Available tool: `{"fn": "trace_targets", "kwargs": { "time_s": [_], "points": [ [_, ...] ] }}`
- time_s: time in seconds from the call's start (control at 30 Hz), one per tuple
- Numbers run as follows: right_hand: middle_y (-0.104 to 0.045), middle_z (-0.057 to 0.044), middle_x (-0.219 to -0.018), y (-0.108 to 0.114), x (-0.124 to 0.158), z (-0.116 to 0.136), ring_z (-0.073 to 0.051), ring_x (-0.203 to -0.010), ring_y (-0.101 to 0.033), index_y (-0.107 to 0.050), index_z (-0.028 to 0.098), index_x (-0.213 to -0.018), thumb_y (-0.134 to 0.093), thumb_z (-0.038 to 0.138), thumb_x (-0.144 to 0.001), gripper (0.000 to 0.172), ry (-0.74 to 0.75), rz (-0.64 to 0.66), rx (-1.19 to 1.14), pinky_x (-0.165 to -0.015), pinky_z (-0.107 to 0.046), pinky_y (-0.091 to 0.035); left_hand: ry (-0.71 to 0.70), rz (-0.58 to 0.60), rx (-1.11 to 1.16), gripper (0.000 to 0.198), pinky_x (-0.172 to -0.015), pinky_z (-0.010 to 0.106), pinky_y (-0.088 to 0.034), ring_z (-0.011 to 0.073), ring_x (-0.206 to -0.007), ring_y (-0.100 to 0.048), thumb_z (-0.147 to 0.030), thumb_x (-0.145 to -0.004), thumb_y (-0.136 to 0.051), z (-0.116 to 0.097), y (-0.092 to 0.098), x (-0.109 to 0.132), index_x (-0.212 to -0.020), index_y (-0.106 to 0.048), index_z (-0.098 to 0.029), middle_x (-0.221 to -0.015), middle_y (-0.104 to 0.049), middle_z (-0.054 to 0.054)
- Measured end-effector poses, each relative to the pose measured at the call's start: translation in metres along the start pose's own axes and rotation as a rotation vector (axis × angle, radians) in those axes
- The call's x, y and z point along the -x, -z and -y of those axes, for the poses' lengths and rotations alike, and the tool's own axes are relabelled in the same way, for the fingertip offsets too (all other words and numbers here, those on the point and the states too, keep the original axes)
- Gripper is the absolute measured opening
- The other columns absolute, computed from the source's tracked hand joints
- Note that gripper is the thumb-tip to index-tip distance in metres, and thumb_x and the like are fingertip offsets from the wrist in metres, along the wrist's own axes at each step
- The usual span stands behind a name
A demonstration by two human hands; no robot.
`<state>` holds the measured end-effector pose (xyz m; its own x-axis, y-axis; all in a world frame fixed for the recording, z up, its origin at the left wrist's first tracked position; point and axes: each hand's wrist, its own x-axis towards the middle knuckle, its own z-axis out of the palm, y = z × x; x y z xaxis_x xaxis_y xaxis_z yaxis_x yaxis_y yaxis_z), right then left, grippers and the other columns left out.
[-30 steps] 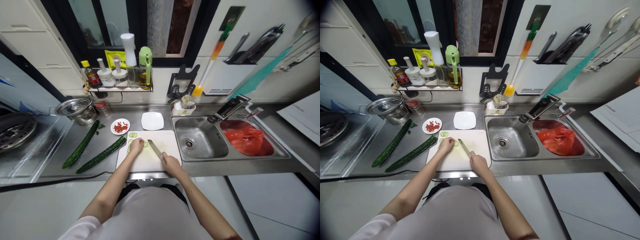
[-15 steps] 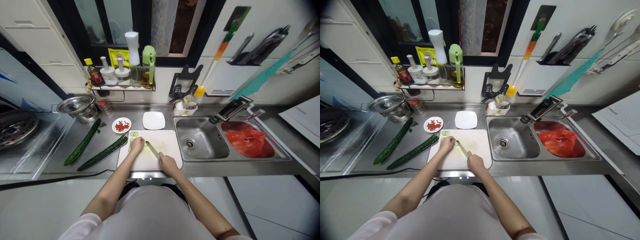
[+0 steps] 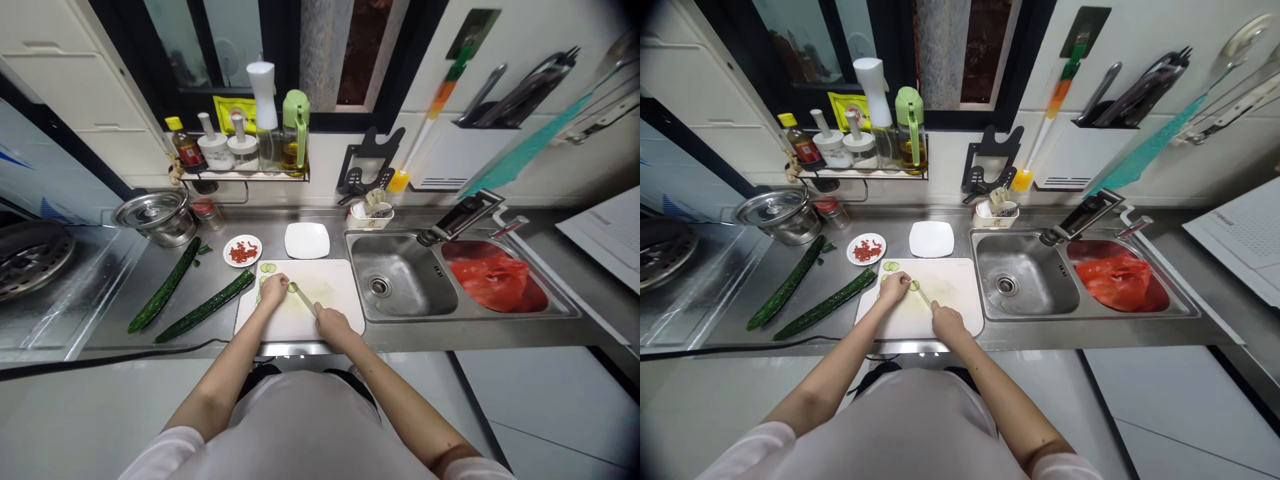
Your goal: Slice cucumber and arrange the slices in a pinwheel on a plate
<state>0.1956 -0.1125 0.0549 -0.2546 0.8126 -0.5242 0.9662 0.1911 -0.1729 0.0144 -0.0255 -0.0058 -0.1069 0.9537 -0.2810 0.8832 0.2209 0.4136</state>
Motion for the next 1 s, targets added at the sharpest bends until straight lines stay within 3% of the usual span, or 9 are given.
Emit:
{"fn": "trace_targets", "kwargs": {
  "time_s": [0.3,0.73,1.0],
  "points": [
    [-0.066,-0.016,-0.102,0.002,-0.008,-0.002,-0.024,-0.097,-0.065,-0.045,0.015,-0.120,-0.035,0.007,-0.088,0.035,0.005,0.039,-0.026,-0.074,-0.031,-0.044,0.021,0.004,0.002,0.021,-0.092,0.036,-0.039,0.0232,-0.099,-0.063,-0.023,-0.081,-0.053,-0.002,0.001,0.000,-0.092,-0.070,-0.029,-0.100,-0.073,0.001],
    [-0.066,-0.016,-0.102,-0.005,-0.010,-0.007,-0.025,-0.093,-0.064,-0.045,0.016,-0.116,-0.034,0.009,-0.087,0.032,0.021,0.028,-0.041,-0.069,-0.031,-0.041,0.046,-0.002,-0.028,0.019,-0.094,0.039,-0.036,0.0240,-0.109,-0.057,-0.026,-0.080,-0.060,-0.010,-0.006,0.008,-0.098,-0.066,-0.026,-0.113,-0.068,0.006],
    [-0.066,-0.016,-0.103,-0.006,-0.005,-0.009,-0.025,-0.094,-0.064,-0.044,0.015,-0.118,-0.034,0.009,-0.087,0.033,0.010,0.060,0.001,-0.069,-0.030,-0.039,0.058,-0.006,0.019,0.020,-0.094,0.039,-0.035,0.0229,-0.107,-0.059,-0.023,-0.078,-0.058,-0.008,-0.004,0.005,-0.096,-0.067,-0.027,-0.108,-0.070,0.004]
  ]
}}
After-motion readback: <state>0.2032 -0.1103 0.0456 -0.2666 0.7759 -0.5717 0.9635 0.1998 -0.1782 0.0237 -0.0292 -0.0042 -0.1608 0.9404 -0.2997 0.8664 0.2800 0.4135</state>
